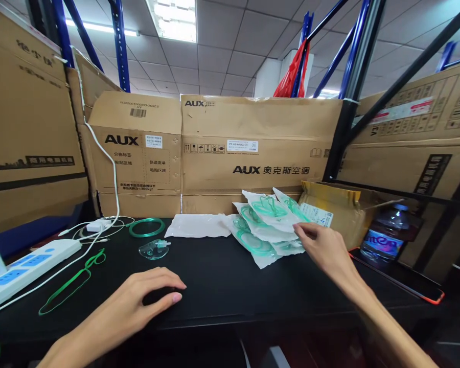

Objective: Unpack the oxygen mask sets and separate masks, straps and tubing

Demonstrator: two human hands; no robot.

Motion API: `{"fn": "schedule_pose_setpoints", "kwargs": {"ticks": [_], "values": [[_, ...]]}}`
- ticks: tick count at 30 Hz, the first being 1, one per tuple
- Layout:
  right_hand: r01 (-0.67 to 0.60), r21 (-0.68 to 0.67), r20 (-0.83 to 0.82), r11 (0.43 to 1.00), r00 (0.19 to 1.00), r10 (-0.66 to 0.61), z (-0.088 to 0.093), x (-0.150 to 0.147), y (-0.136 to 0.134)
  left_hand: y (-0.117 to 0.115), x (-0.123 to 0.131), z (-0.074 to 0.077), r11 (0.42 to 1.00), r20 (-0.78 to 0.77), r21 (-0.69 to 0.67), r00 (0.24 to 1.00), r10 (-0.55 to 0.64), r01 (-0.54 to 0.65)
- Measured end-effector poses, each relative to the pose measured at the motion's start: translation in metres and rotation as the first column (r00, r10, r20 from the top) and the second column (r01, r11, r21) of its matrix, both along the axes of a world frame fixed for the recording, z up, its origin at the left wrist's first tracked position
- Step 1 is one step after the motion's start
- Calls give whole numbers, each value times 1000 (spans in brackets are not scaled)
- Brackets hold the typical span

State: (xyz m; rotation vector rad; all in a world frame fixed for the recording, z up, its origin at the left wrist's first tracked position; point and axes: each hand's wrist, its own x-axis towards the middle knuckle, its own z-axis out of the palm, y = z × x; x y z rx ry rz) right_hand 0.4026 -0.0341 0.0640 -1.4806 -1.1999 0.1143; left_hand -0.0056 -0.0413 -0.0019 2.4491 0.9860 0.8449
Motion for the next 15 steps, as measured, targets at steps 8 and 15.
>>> {"fn": "schedule_pose_setpoints", "kwargs": {"ticks": [8,15], "values": [[-186,181,-757,966,601,258,-5,-6,40,-7,24,4,994,54,3,992,-112,112],[-214,152,-896,965,381,226,3,-8,63,-8,39,10,991,49,-27,991,-126,128]]}}
